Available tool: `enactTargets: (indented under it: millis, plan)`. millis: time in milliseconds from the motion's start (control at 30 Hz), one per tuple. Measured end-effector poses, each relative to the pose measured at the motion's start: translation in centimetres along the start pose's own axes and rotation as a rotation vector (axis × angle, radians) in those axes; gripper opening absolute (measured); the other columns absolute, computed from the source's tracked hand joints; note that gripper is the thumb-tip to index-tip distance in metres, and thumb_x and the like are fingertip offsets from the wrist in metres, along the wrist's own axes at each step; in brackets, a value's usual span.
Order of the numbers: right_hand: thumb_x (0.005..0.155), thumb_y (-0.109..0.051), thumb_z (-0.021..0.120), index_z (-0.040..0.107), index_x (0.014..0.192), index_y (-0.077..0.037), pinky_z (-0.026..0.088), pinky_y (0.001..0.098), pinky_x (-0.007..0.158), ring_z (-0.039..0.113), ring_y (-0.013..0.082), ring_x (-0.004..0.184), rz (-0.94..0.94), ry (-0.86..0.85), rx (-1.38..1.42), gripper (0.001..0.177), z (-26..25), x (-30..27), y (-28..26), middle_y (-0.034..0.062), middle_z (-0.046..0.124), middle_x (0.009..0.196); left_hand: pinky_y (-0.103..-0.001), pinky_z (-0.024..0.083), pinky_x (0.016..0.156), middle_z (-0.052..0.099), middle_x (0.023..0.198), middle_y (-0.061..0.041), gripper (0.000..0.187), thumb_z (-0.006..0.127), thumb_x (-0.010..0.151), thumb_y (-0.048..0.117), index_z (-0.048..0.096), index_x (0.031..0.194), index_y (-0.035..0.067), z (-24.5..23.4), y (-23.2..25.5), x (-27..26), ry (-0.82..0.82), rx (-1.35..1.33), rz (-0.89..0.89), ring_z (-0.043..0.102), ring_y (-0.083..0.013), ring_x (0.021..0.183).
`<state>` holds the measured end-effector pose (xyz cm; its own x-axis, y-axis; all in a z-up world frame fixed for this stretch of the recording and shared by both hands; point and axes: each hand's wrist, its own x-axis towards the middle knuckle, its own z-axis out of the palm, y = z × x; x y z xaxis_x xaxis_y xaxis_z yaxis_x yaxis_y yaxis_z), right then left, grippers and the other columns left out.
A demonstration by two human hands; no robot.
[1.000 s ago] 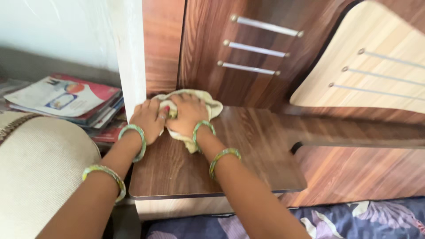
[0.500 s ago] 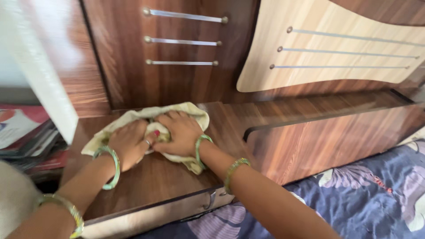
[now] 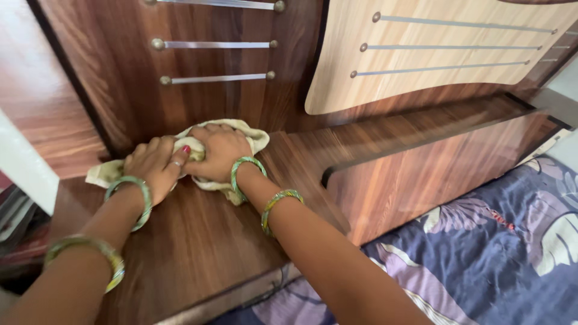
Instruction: The person cleans a bed frame, a bedside table, and a headboard by wiping their surfaces with a cloth.
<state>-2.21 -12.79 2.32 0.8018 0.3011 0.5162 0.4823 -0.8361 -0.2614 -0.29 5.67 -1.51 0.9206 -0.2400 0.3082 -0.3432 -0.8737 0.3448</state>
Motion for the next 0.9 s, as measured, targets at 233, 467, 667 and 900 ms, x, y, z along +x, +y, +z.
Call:
enactTargets:
  millis: [233, 467, 667, 900]
  plan:
    - [0.069, -0.052, 0.073, 0.069, 0.121, -0.023, 0.046, 0.0459, 0.101, 0.058, 0.0301, 0.119, 0.008, 0.000, 0.014, 0.060, -3.0, -6.4, -3.5, 0.0055, 0.065, 0.119, -0.052, 0.035, 0.107, 0.057, 0.137, -0.014, 0.048, 0.042, 0.102, 0.048, 0.057, 0.128, 0.011, -1.3, 3.4, -7.5, 0.048, 0.048, -0.020, 0.048, -0.0369, 0.129]
    - [0.071, -0.050, 0.075, 0.064, 0.128, -0.017, 0.046, 0.0479, 0.095, 0.058, 0.0343, 0.115, -0.187, -0.045, 0.027, 0.067, -7.7, -13.9, -3.2, 0.0101, 0.063, 0.120, -0.050, 0.038, 0.106, 0.060, 0.133, -0.016, 0.053, 0.045, 0.100, 0.052, 0.054, 0.132, 0.010, -2.4, 8.6, -14.3, -0.046, 0.070, 0.074, 0.053, -0.0351, 0.126]
    - [0.073, -0.050, 0.074, 0.063, 0.128, -0.014, 0.046, 0.0499, 0.094, 0.057, 0.0379, 0.113, -0.126, -0.115, -0.007, 0.067, -9.0, -12.7, 0.4, 0.0141, 0.063, 0.119, -0.053, 0.035, 0.103, 0.060, 0.132, -0.018, 0.052, 0.047, 0.099, 0.046, 0.054, 0.133, 0.007, 0.5, 9.6, -10.1, 0.060, -0.151, 0.340, 0.051, -0.0373, 0.127]
    - [0.076, -0.061, 0.067, 0.065, 0.125, -0.019, 0.044, 0.0544, 0.097, 0.056, 0.0391, 0.118, 0.158, 0.058, -0.184, 0.065, -3.1, -4.0, 2.0, 0.0145, 0.064, 0.125, -0.049, 0.039, 0.110, 0.064, 0.134, -0.016, 0.047, 0.039, 0.108, 0.046, 0.056, 0.137, 0.013, 2.3, 4.9, 1.5, -0.082, -0.092, 0.141, 0.053, -0.0364, 0.131]
